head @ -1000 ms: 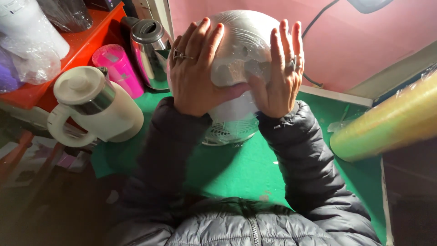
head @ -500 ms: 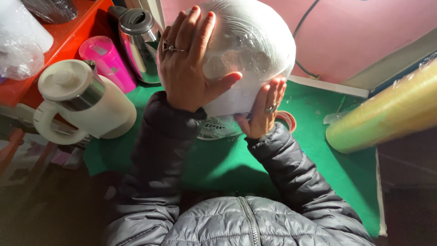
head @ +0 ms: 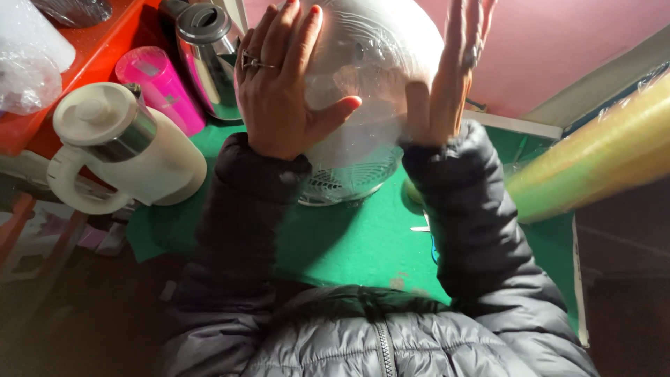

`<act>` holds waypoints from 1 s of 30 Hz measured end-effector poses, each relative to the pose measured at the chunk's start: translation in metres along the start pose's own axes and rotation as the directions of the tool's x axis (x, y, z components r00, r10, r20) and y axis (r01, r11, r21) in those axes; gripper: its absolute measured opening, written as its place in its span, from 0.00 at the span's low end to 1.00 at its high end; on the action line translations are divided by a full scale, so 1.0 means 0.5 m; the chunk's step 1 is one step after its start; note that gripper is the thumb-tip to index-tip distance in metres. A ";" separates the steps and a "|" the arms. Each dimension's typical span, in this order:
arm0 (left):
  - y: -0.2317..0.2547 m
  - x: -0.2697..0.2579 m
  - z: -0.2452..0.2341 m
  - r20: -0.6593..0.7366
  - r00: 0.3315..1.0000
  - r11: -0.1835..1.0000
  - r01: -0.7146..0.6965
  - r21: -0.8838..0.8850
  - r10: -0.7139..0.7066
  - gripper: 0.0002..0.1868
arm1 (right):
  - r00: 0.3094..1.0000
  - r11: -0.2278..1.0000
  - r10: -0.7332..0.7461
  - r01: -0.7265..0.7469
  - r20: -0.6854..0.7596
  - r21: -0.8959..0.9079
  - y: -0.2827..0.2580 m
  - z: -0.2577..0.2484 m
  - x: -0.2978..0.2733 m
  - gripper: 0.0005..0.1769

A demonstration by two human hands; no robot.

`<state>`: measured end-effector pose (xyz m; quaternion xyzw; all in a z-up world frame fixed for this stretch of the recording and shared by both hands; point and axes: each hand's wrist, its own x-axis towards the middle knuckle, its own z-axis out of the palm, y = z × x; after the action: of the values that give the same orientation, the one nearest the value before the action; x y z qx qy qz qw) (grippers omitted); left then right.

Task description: The person wraps an appliance in plastic wrap by hand and secures it with tape using scissors to cut the tape.

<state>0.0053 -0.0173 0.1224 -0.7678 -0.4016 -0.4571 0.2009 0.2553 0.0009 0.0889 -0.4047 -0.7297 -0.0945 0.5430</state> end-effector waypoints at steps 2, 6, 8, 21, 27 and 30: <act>0.002 0.002 -0.002 0.007 1.000 1.000 0.006 -0.001 -0.006 0.49 | 1.000 1.000 0.022 -0.022 -0.008 0.008 0.005 0.008 0.007 0.45; 0.006 0.008 0.001 0.014 1.000 1.000 0.023 0.002 -0.023 0.50 | 0.993 0.929 0.107 -0.079 -0.058 0.362 0.069 0.047 -0.025 0.44; 0.005 0.007 0.002 0.008 1.000 1.000 0.019 -0.004 -0.019 0.50 | 0.980 0.873 0.185 -0.133 -0.067 0.469 0.091 0.061 -0.053 0.45; 0.011 0.001 0.000 0.006 1.000 0.999 0.020 -0.044 -0.020 0.50 | 0.917 0.432 0.398 -0.205 0.018 0.879 0.006 0.091 -0.142 0.53; 0.013 -0.002 -0.005 -0.022 1.000 1.000 0.011 -0.020 -0.011 0.47 | 0.894 0.553 0.448 -0.296 0.021 0.779 0.022 0.123 -0.251 0.53; 0.011 -0.007 -0.008 -0.071 0.997 0.999 -0.013 -0.031 0.011 0.43 | 0.924 0.919 0.357 -0.323 -0.133 0.224 0.064 0.093 -0.288 0.46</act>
<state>0.0068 -0.0246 0.1217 -0.7564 -0.3825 -0.4891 0.2059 0.2562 -0.0215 -0.0641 -0.4600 -0.6042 0.0401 0.6494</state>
